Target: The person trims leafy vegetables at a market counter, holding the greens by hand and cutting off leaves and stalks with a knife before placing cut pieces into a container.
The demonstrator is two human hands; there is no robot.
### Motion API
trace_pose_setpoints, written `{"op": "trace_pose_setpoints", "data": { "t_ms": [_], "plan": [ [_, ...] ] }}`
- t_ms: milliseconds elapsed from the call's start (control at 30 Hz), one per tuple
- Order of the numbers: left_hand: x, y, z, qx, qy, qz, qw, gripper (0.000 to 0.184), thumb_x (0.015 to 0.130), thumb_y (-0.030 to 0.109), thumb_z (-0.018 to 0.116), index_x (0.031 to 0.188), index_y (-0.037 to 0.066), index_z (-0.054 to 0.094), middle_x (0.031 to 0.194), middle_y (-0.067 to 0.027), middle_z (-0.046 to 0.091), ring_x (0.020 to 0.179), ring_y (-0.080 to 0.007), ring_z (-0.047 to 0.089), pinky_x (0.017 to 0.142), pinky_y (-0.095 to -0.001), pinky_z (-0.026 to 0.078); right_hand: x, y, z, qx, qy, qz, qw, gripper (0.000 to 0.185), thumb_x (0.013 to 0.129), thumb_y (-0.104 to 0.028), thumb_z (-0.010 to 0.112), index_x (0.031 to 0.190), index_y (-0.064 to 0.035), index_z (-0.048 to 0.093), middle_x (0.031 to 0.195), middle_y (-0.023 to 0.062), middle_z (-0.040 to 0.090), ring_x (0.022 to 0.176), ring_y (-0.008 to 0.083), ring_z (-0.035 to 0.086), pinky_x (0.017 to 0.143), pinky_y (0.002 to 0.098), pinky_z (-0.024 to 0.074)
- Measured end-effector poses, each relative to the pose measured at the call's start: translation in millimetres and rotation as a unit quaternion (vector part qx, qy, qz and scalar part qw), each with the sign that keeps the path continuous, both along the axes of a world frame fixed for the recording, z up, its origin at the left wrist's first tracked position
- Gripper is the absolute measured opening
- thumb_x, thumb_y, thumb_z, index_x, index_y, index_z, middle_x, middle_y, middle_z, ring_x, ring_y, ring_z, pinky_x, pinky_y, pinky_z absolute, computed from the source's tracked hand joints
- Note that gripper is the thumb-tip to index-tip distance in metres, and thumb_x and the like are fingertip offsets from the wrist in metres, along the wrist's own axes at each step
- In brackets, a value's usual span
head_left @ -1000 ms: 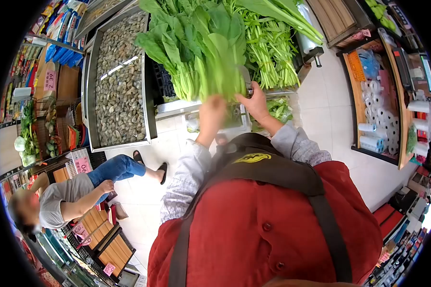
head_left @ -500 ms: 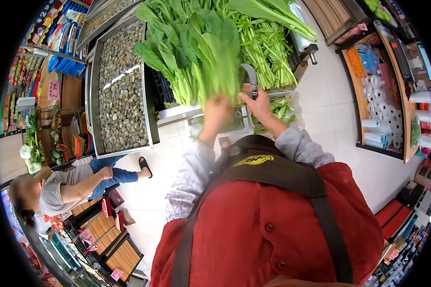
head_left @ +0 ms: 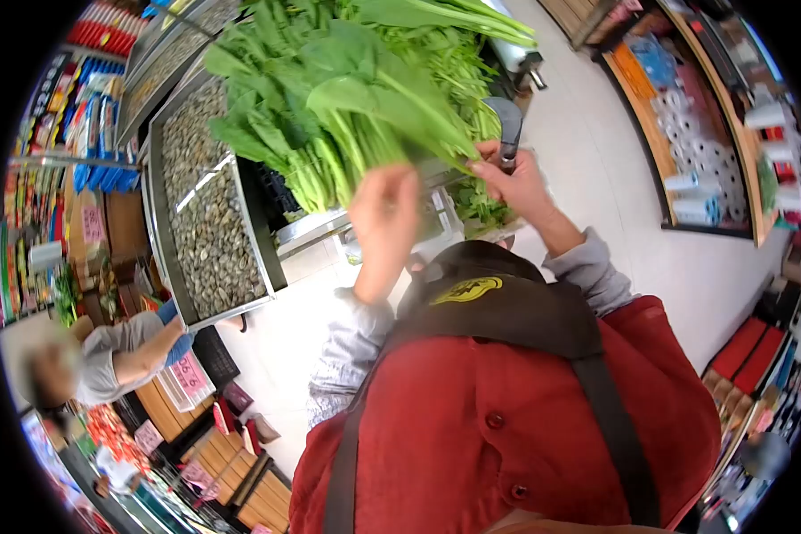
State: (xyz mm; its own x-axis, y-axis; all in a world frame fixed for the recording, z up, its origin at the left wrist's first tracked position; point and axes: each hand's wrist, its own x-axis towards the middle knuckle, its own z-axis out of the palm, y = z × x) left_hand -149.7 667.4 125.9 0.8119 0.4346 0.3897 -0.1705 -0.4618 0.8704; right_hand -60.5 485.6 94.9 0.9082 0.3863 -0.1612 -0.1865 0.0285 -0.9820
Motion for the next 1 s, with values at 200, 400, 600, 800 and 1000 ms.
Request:
{"op": "trace_pose_setpoints", "data": {
  "t_ms": [200,400,600,800,1000],
  "plan": [
    [44.5,-36.1,63.5,0.379,-0.067,-0.191,0.903,0.037,0.070,0.014,0.076,0.105,0.009,0.065,0.096,-0.0092,0.063,0.098,-0.0291,0.058,0.092,-0.0470,0.043,21.8,-70.1,33.9,-0.012,-0.058,0.123,0.991,0.021,0.084,-0.008,0.069,0.103,-0.0005,0.064,0.064,-0.0036,0.057,0.048,0.0023,0.045,0.045,0.0188,0.0338],
    [82.9,-87.4,62.7,0.377,0.118,-0.385,0.834,0.028,0.081,0.024,0.068,0.103,0.007,0.064,0.087,-0.0124,0.064,0.083,-0.0319,0.061,0.080,-0.0432,0.046,28.1,-120.9,38.0,-0.013,-0.093,0.143,0.985,0.020,0.085,-0.013,0.069,0.101,-0.0022,0.066,0.064,-0.0049,0.056,0.049,0.0014,0.042,0.046,0.0183,0.0323],
    [118.5,-116.6,-22.5,0.080,0.206,-0.457,0.862,0.026,0.094,0.023,0.056,0.109,0.002,0.061,0.080,-0.0076,0.061,0.071,-0.0170,0.054,0.069,-0.0314,0.046,14.0,-168.3,15.5,-0.216,-0.161,-0.131,0.954,0.033,0.092,-0.031,0.060,0.101,0.0005,0.060,0.073,0.0030,0.058,0.067,0.0118,0.054,0.059,0.0290,0.0434],
    [119.9,-146.5,-52.8,0.115,0.221,-0.396,0.884,0.024,0.093,0.022,0.057,0.107,0.003,0.060,0.086,-0.0165,0.064,0.075,-0.0279,0.060,0.072,-0.0356,0.047,-17.6,-159.0,-4.8,-0.349,-0.131,-0.078,0.925,0.040,0.093,-0.036,0.053,0.099,0.0033,0.055,0.078,0.0236,0.059,0.072,0.0360,0.058,0.068,0.0405,0.0462],
    [109.8,-167.2,-62.5,0.227,0.194,-0.331,0.895,0.023,0.094,0.025,0.055,0.104,0.005,0.057,0.088,-0.0209,0.063,0.079,-0.0407,0.060,0.069,-0.0456,0.046,-21.3,-152.3,-14.9,-0.400,-0.061,-0.068,0.912,0.036,0.093,-0.033,0.052,0.100,0.0025,0.052,0.084,0.0257,0.061,0.082,0.0427,0.059,0.072,0.0477,0.0460]
  ]
}}
